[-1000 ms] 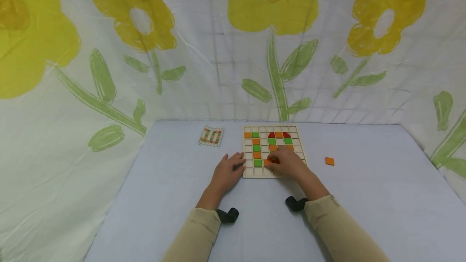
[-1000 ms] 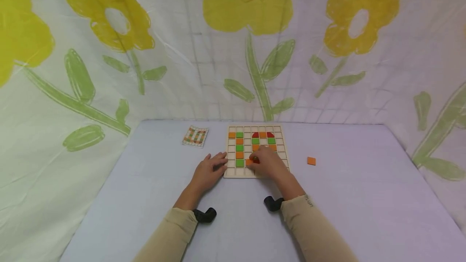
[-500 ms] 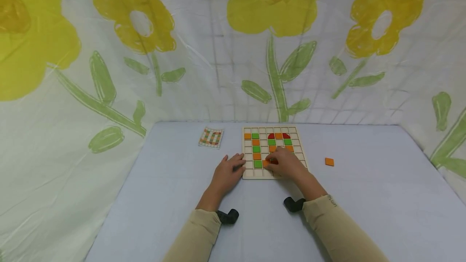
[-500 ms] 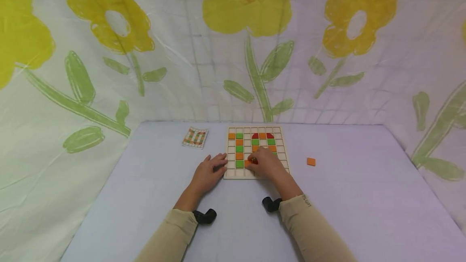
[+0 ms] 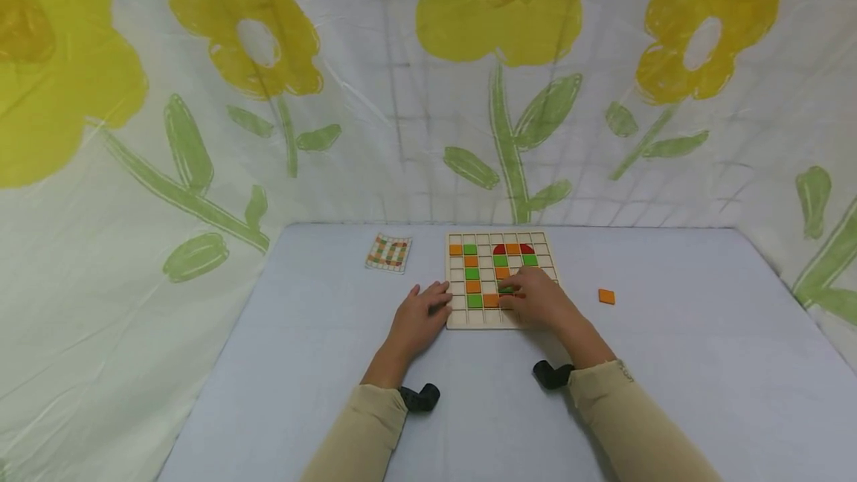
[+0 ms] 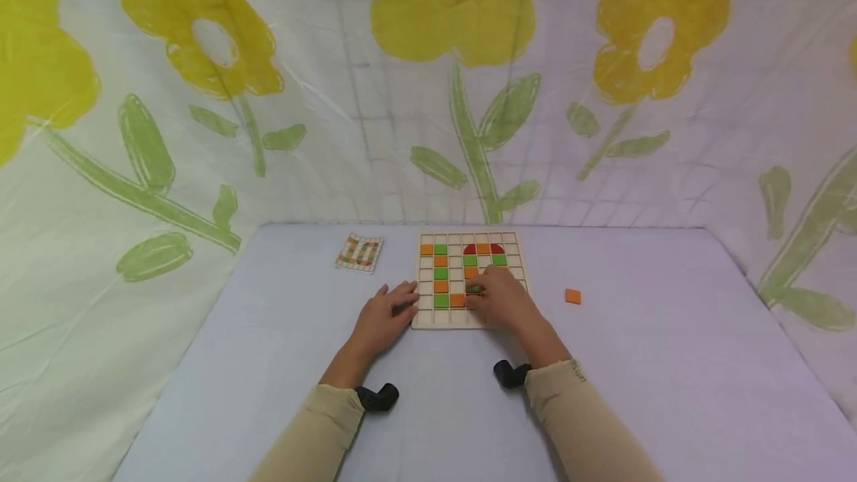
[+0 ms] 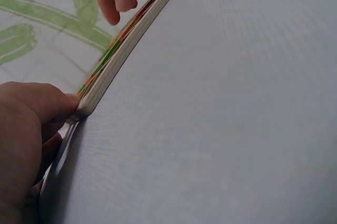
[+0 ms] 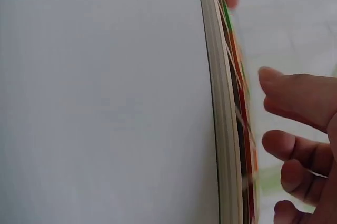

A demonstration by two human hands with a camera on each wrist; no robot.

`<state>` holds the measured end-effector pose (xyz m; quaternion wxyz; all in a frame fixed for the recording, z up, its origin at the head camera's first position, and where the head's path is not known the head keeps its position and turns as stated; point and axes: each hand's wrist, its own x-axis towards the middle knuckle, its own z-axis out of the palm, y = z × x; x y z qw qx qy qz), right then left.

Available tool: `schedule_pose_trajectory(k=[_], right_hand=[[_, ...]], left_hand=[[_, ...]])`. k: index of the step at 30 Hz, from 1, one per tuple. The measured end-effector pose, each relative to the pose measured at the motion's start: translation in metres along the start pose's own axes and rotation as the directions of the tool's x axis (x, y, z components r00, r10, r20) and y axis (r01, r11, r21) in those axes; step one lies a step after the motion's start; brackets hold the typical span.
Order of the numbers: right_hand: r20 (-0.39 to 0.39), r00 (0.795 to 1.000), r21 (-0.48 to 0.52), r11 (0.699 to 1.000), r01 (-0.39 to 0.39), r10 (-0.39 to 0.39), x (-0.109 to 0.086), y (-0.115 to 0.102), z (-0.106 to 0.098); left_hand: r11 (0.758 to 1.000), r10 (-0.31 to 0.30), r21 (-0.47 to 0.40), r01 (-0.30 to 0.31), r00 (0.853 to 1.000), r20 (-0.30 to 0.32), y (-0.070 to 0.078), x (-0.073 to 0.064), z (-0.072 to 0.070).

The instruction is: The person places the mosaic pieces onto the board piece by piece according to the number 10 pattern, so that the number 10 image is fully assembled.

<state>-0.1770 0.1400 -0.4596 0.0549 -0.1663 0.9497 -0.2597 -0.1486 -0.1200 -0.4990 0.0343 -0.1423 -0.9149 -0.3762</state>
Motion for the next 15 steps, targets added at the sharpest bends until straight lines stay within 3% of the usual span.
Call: schedule_pose_trajectory(k=[5,9,15], right_hand=[[-0.083,0.994,0.029,0.997,-0.066,0.068,-0.021,0.033,-0.026],[-0.137,0.977,0.057,0.986,-0.156,0.163,-0.041,0.061,-0.047],[-0.099,0.947,0.038,0.952,-0.303,0.305,-0.068,0.097,-0.064]], left_hand=[[1.0,0.02,0.011,-0.02,1.0,0.005,0.002,0.0,-0.001],[1.0,0.022,0.018,-0.022,1.0,-0.001,0.003,0.001,-0.003],[1.0,-0.01,0.001,0.01,1.0,0.009,0.003,0.0,-0.003]])
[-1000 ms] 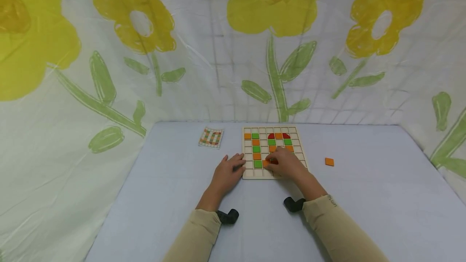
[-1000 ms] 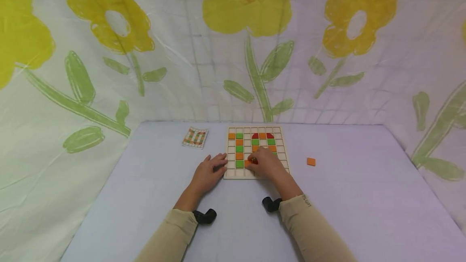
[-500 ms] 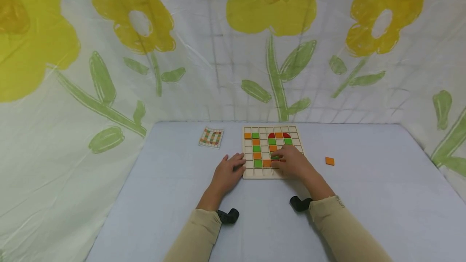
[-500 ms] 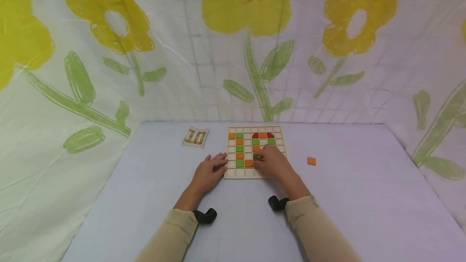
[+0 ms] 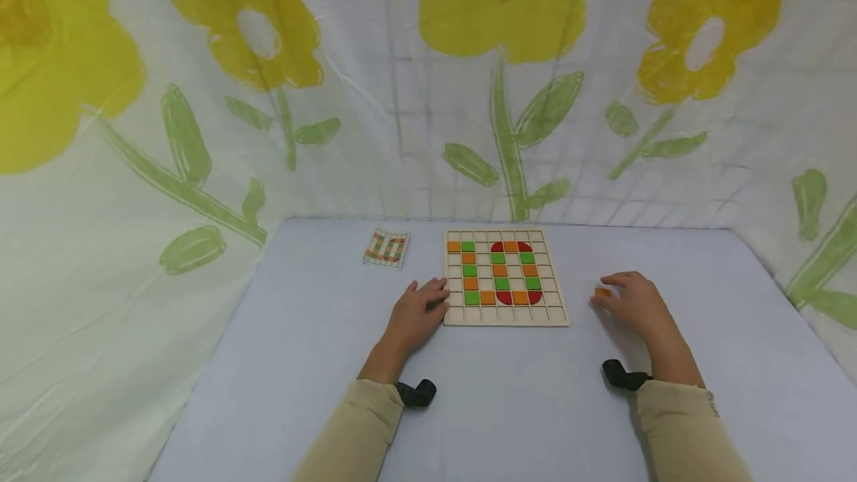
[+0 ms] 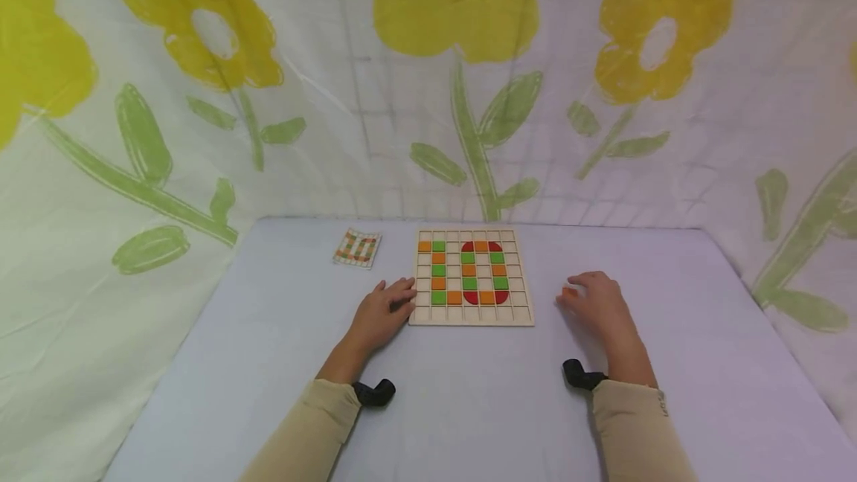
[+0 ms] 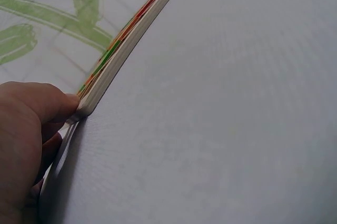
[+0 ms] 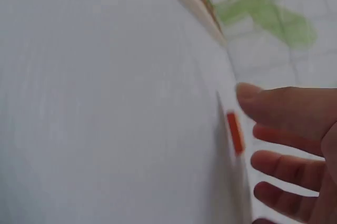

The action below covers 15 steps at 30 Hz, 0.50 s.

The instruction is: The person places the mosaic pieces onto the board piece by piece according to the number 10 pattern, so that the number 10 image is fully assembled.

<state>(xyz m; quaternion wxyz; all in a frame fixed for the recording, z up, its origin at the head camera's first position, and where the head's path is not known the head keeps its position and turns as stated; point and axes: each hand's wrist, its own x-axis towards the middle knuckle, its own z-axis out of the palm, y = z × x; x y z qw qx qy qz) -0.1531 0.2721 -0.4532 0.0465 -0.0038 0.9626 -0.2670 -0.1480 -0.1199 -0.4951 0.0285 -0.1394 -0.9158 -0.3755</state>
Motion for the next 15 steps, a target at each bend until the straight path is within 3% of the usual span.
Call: schedule_pose_trajectory(k=[4,15], right_hand=[[0.037,0.999,-0.006,1.0,-0.015,0.015,-0.004,0.014,-0.002],[0.004,0.998,-0.036,0.998,0.056,-0.056,-0.002,0.019,-0.004]], left_hand=[[1.0,-0.014,0.003,0.014,1.0,0.0,-0.001,-0.001,0.001],[1.0,-0.008,0.003,0.008,1.0,-0.01,0.0,0.0,0.001]])
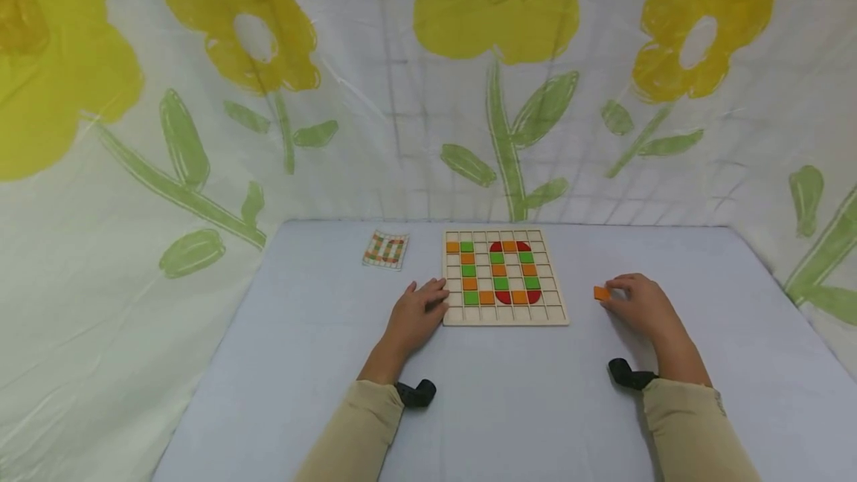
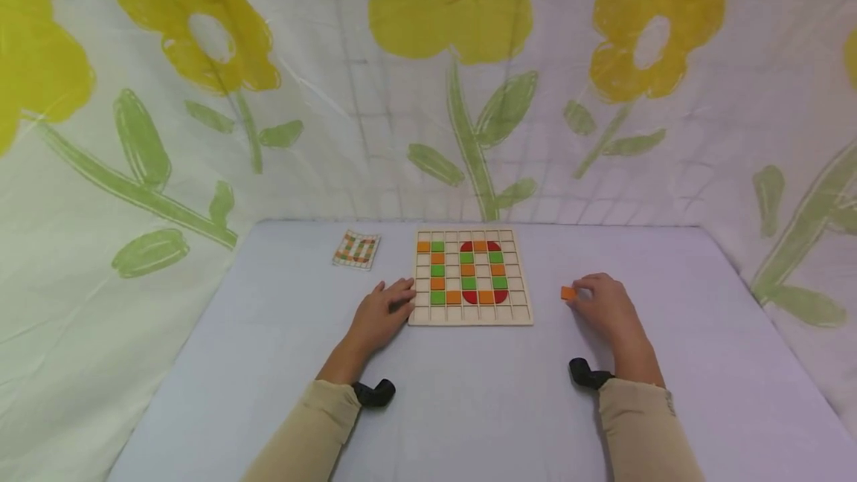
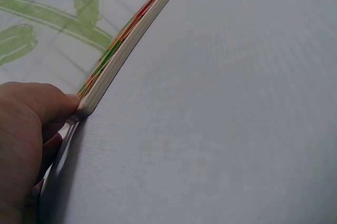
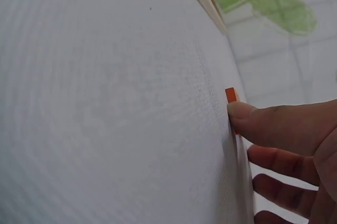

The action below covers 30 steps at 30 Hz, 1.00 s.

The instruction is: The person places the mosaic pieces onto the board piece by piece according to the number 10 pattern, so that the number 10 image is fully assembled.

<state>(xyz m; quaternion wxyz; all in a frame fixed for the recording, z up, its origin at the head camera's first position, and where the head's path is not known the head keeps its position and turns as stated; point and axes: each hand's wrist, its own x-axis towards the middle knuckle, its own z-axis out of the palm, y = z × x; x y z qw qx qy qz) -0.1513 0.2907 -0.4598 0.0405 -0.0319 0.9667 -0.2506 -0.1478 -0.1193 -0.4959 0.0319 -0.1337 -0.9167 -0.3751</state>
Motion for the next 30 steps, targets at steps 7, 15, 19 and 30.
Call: schedule_pose_trajectory(k=[7,15,19,30], right_hand=[[0.0,1.0,-0.005,1.0,0.011,-0.011,0.003,-0.006,-0.003],[-0.011,0.999,0.041,0.998,-0.037,0.037,0.013,-0.036,0.012],[-0.027,0.997,0.077,0.994,0.081,-0.079,0.022,-0.08,0.029],[0.064,0.91,0.045,0.913,0.407,-0.409,0.041,-0.177,0.083]], left_hand=[[1.0,-0.007,-0.013,0.007,1.0,0.002,-0.001,0.002,-0.002],[1.0,-0.006,-0.02,0.007,1.0,0.011,-0.002,-0.001,-0.001],[1.0,-0.005,-0.015,0.005,1.0,0.001,-0.003,-0.001,-0.002],[0.999,0.001,-0.038,0.0,1.0,0.018,-0.001,0.001,0.0]])
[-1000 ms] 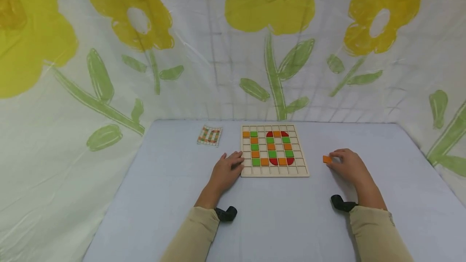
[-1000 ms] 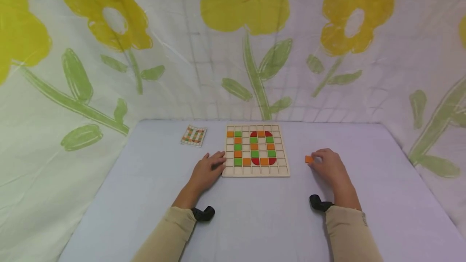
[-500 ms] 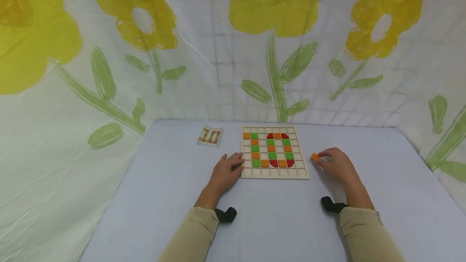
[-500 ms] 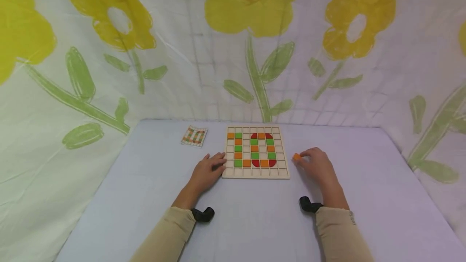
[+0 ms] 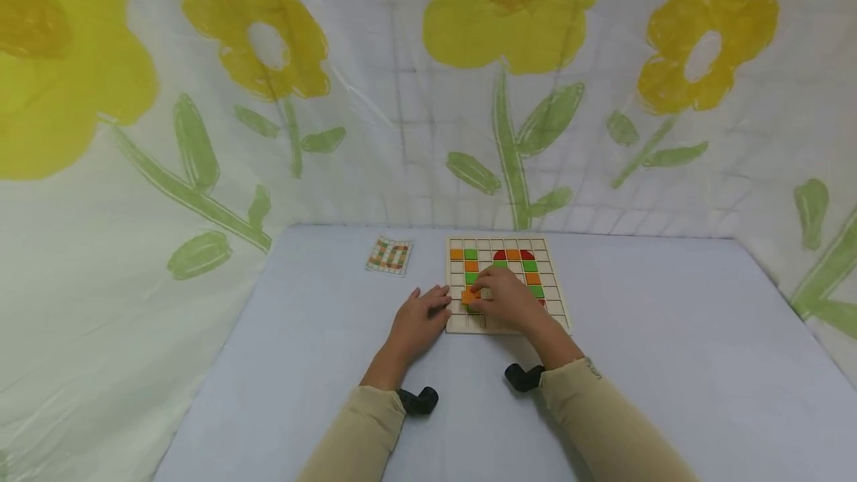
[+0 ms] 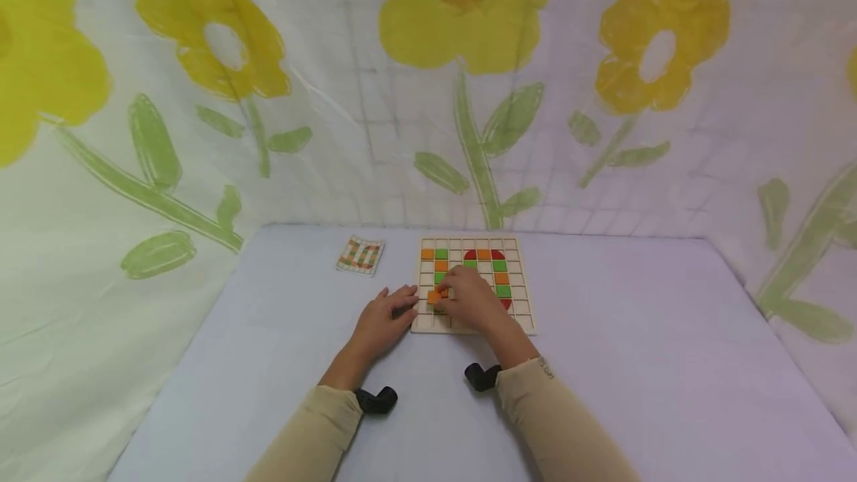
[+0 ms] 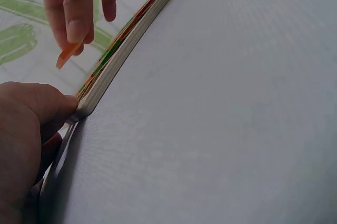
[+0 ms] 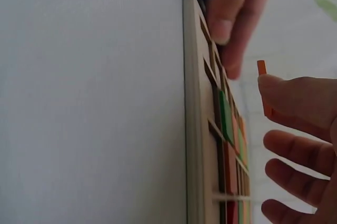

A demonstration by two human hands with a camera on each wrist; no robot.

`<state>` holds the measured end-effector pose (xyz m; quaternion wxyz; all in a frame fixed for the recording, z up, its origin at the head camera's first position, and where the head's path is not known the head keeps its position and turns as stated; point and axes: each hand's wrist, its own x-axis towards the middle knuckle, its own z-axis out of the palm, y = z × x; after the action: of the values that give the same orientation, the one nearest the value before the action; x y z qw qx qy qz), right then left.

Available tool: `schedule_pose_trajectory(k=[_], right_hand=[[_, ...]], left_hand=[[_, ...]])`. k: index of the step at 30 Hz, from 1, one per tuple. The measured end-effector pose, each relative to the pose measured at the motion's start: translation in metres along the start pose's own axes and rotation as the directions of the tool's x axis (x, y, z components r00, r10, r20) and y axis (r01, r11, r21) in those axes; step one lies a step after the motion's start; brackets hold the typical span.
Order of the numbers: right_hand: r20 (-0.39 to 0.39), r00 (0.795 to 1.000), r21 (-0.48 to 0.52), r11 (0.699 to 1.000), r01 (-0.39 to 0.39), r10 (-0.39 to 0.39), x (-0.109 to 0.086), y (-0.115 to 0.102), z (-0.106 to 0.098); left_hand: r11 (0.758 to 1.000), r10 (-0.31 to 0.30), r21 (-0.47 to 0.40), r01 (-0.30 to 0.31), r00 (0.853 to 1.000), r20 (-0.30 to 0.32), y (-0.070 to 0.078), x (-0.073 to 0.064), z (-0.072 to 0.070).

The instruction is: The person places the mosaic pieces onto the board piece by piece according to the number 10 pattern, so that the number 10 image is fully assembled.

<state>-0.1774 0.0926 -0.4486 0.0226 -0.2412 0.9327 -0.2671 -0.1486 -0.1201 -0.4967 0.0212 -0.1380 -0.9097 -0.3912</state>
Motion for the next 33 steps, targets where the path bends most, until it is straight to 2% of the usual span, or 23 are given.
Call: schedule_pose_trajectory(k=[3,6,12,17,24,29,33], right_hand=[[0.034,0.999,-0.036,0.999,0.004,-0.003,0.01,-0.011,0.008],[0.051,0.999,-0.076,0.997,0.002,0.002,0.012,-0.012,0.012],[0.041,0.999,-0.147,0.989,0.002,0.004,0.014,-0.013,0.016],[0.04,0.999,-0.151,0.988,-0.024,0.03,0.014,-0.017,0.018],[0.026,1.0,-0.206,0.979,0.013,-0.008,0.012,-0.018,0.021],[0.016,1.0,-0.241,0.971,-0.003,0.008,0.009,-0.018,0.018],[0.024,0.999,-0.206,0.978,-0.023,0.029,0.007,-0.015,0.016]], left_hand=[[1.0,0.012,0.008,-0.012,1.0,-0.001,-0.001,-0.002,-0.003],[1.0,0.021,0.014,-0.021,1.0,0.009,0.001,-0.001,-0.002],[0.999,0.021,0.031,-0.021,1.0,0.002,0.001,0.001,-0.002],[0.999,0.015,0.03,-0.015,1.0,0.001,-0.001,0.001,-0.002],[0.999,0.015,0.033,-0.015,1.0,-0.003,-0.002,0.0,-0.001],[0.999,0.016,0.039,-0.016,1.0,-0.006,-0.001,0.001,-0.001],[0.999,0.007,0.038,-0.007,1.0,0.0,0.0,0.0,-0.002]])
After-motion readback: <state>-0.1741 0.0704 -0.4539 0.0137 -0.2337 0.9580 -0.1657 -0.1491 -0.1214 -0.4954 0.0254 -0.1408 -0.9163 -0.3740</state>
